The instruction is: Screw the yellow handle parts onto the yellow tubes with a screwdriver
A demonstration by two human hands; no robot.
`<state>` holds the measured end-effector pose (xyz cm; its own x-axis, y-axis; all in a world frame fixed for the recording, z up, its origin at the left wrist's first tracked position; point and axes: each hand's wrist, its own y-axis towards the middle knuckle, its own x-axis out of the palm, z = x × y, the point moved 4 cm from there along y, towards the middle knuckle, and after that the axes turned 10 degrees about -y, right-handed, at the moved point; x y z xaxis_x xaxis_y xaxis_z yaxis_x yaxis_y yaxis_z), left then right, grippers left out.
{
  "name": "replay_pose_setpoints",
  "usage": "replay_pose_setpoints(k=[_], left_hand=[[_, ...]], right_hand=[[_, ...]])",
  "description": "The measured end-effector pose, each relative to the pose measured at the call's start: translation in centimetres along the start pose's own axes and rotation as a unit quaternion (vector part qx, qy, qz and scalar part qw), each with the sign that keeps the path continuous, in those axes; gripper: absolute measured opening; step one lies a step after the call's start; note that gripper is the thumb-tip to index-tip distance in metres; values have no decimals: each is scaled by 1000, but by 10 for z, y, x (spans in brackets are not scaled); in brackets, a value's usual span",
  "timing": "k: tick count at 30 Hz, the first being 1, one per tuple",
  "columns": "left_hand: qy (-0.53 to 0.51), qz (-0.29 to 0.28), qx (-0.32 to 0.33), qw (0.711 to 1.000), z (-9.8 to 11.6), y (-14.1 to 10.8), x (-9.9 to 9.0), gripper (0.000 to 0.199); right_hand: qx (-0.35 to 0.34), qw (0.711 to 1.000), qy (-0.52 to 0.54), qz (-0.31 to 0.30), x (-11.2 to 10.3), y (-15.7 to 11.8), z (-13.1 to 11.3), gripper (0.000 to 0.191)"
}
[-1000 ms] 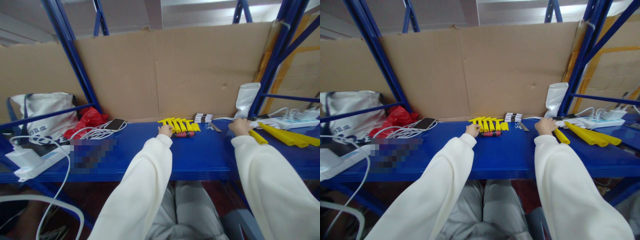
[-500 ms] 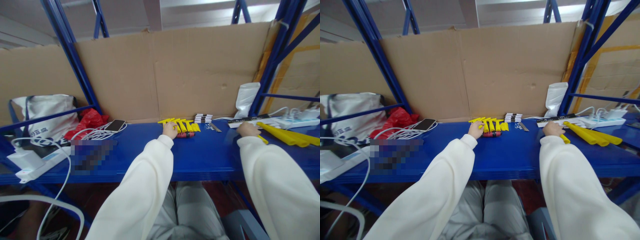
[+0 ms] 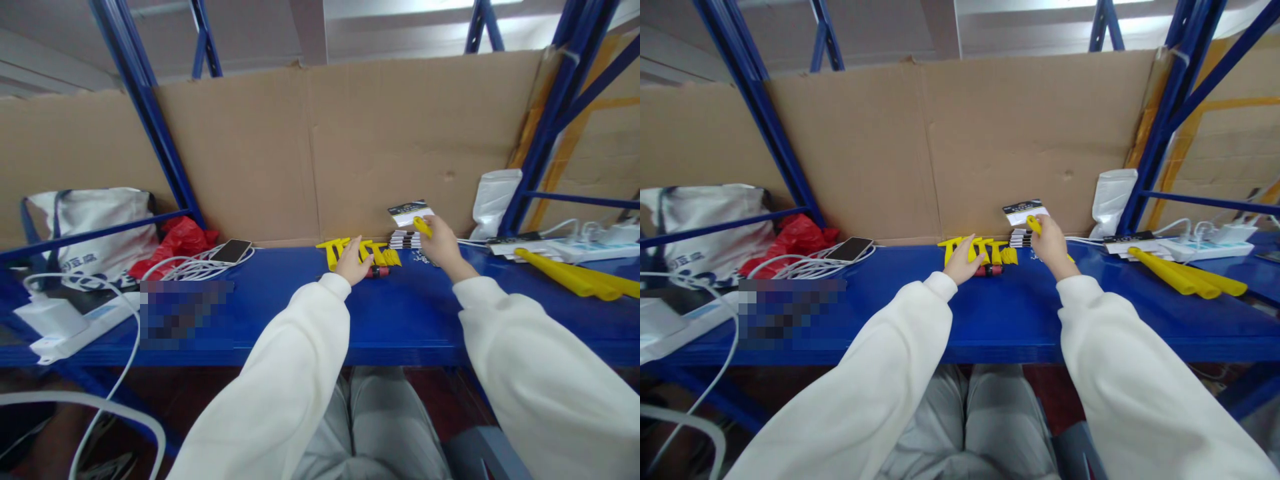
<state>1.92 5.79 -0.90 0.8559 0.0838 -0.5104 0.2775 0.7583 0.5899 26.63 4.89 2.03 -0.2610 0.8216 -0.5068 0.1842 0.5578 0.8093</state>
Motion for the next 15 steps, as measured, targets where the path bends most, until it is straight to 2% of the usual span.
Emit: replay_pose_setpoints(k=[4,8,12,15], left_hand=[[-60,15,-3,998,3,1,-1,45],[-152,22,-5,988,5,1,-3,24],[-236,42,-22,971,2,2,-2,19],[-282,39,-47,958,-3,5,3,14]], right_hand=[[-74,993,80,-55,29,-3,-40,49],[-124,981,106,-105,44,-9,-72,52],[-176,965,146,-128,48,-17,-84,52],[-166,958,187,-141,50,-21,-81,54]])
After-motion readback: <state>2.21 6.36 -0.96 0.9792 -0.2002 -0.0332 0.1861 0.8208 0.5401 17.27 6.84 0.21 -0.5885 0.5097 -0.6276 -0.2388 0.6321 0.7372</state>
